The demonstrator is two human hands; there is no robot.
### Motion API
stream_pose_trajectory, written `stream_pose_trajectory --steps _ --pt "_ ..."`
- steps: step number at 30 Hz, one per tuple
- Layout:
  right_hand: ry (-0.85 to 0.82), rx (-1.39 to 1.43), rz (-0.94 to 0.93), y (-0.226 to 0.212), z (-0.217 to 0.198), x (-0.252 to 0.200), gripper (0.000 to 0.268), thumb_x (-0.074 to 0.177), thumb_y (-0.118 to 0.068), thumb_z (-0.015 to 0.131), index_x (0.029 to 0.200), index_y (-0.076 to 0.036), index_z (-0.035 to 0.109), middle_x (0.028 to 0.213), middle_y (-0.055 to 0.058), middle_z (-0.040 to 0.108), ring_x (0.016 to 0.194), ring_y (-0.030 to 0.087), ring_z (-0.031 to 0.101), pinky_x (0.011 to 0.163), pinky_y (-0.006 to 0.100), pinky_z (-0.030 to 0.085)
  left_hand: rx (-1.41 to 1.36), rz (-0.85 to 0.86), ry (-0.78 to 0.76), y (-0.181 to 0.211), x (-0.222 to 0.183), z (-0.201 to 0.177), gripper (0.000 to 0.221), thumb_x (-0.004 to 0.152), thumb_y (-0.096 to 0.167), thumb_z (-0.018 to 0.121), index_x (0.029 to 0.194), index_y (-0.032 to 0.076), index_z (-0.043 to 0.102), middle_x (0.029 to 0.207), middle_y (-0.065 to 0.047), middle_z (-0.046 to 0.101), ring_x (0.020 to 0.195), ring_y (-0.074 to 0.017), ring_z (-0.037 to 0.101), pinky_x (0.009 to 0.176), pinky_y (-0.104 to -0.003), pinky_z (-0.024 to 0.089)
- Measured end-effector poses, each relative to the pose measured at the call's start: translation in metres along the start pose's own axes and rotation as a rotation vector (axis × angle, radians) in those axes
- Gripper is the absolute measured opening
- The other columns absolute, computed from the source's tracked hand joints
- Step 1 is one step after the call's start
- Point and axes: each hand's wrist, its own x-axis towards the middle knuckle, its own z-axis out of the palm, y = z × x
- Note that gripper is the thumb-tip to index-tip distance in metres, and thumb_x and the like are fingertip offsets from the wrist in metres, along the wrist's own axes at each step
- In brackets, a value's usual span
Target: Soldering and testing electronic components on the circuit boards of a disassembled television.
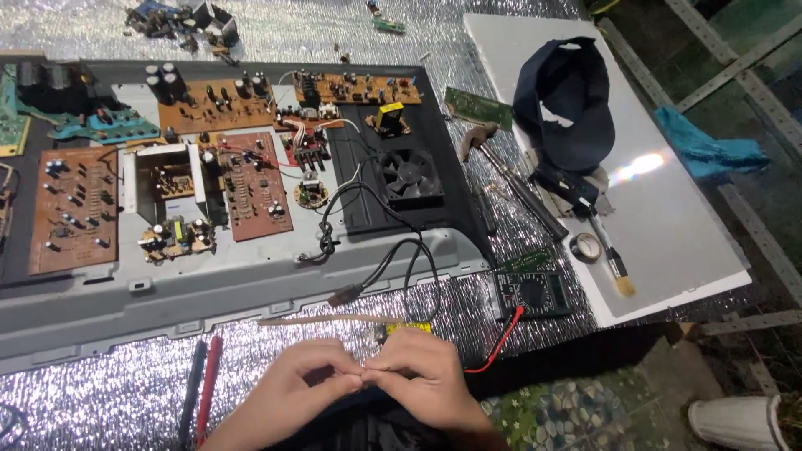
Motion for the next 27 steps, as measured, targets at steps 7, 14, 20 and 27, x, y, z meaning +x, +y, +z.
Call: stream_pose_trajectory --steps 7,14,20,27 --pt "-0.021 -0.104 -0.075 0.004 0.001 -0.011 0.007 0.081 0.002 0.075 0.085 0.0 0.07 0.08 0.006 0.069 0.065 0.019 0.06 0.062 0.029 0.049 0.183 -0.04 0.046 0.027 -0.008 0.007 0.015 0.085 0.016 0.073 0.083 0.006 0.086 0.07 0.0 0.074 0.059 -0.0089 0.052 0.055 -0.024 0.042" --pt "-0.233 -0.301 -0.156 0.012 0.016 -0.027 0.01 0.076 0.004 0.065 0.079 -0.002 0.059 0.077 0.009 0.062 0.068 0.024 0.057 0.069 0.036 0.052 0.764 0.268 0.107 0.034 -0.03 0.018 0.006 0.082 0.018 0.066 0.088 0.016 0.068 0.077 0.001 0.076 0.058 -0.0195 0.07 0.053 -0.032 0.051" --pt "-0.031 -0.251 -0.083 0.019 0.03 -0.042 0.008 0.075 0.002 0.061 0.071 -0.005 0.06 0.071 0.008 0.063 0.064 0.023 0.058 0.064 0.033 0.051 0.625 0.473 0.153 0.023 -0.045 0.039 0.007 0.082 0.005 0.069 0.081 0.009 0.063 0.068 -0.003 0.068 0.051 -0.0183 0.064 0.047 -0.031 0.045" --pt "-0.157 0.112 -0.142 0.022 0.034 -0.047 0.023 0.083 0.001 0.053 0.065 -0.009 0.044 0.066 0.006 0.046 0.058 0.023 0.039 0.055 0.037 0.034 0.511 0.185 0.237 0.005 -0.055 0.044 0.004 0.084 0.011 0.064 0.08 0.01 0.066 0.066 -0.005 0.072 0.05 -0.0234 0.065 0.05 -0.034 0.05"
